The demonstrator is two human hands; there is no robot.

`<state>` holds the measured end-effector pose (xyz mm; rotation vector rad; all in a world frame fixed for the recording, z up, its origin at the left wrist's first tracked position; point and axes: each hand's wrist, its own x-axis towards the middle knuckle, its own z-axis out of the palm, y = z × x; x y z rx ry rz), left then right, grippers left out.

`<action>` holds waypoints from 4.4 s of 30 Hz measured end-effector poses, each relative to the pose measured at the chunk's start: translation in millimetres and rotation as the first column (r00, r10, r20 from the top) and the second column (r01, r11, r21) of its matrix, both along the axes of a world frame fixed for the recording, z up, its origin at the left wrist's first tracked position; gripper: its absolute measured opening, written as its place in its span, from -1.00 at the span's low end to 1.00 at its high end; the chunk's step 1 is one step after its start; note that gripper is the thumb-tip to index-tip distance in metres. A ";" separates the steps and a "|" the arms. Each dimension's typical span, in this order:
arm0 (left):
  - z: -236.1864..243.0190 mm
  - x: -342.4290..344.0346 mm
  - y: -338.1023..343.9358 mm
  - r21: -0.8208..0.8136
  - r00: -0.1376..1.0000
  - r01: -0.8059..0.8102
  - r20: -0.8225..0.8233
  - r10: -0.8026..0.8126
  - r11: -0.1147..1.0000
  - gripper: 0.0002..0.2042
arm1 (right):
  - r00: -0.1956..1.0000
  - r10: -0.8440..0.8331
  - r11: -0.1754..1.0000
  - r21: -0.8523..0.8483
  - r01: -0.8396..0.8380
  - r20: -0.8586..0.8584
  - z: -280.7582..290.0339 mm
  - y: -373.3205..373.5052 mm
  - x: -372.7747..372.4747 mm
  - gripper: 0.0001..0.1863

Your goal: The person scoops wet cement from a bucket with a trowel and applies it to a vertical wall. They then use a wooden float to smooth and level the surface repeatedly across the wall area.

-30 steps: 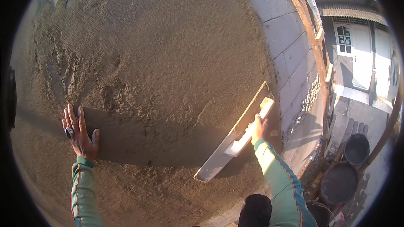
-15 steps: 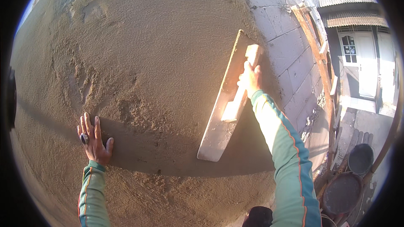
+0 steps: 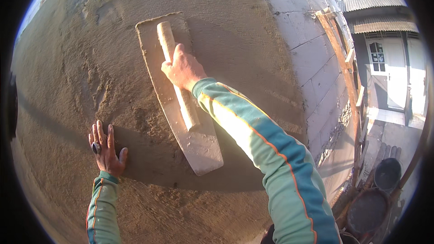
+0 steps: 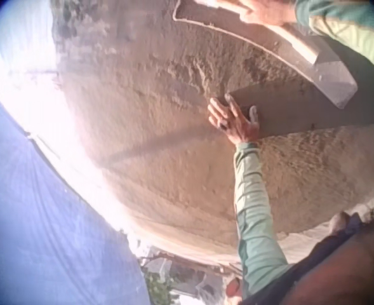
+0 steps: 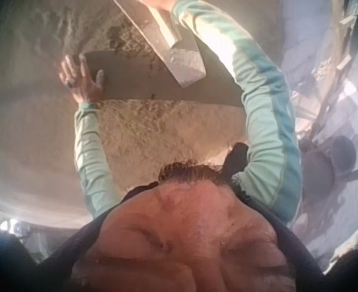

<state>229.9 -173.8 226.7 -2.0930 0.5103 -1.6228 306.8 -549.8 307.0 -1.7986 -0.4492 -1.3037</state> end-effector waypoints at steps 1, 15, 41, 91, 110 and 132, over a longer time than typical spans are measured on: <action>0.7 -3.7 9.6 0.003 1.000 -0.018 0.004 0.018 1.000 -0.04 | 0.997 0.031 0.997 -0.067 -0.035 -0.068 -18.0 22.4 -9.8 -0.51; 3.1 14.2 1.9 0.100 0.991 -0.010 0.136 -0.004 0.995 -0.24 | 0.838 -0.544 0.727 -0.524 0.443 -0.046 -408.9 -68.9 -52.9 -0.32; 0.2 12.8 3.4 0.087 0.992 -0.016 0.124 0.005 0.996 -0.25 | 0.974 0.031 0.671 0.727 0.145 -0.223 -355.2 -90.4 23.9 -0.09; -3.7 21.7 -3.5 0.085 0.991 0.026 0.129 -0.036 0.996 -0.26 | 0.992 0.091 0.532 0.846 0.026 -0.088 -261.1 -196.8 40.3 -0.66; 1.2 17.4 0.5 0.129 0.989 -0.005 0.144 -0.013 0.992 -0.30 | 0.991 0.126 0.500 0.866 -0.023 -0.046 -235.3 -207.0 57.4 -0.69; 1.3 25.1 -8.3 0.172 0.977 -0.002 0.209 -0.034 0.985 -0.31 | 0.932 0.244 -0.138 0.942 0.306 -0.267 -644.2 -158.3 61.0 -0.62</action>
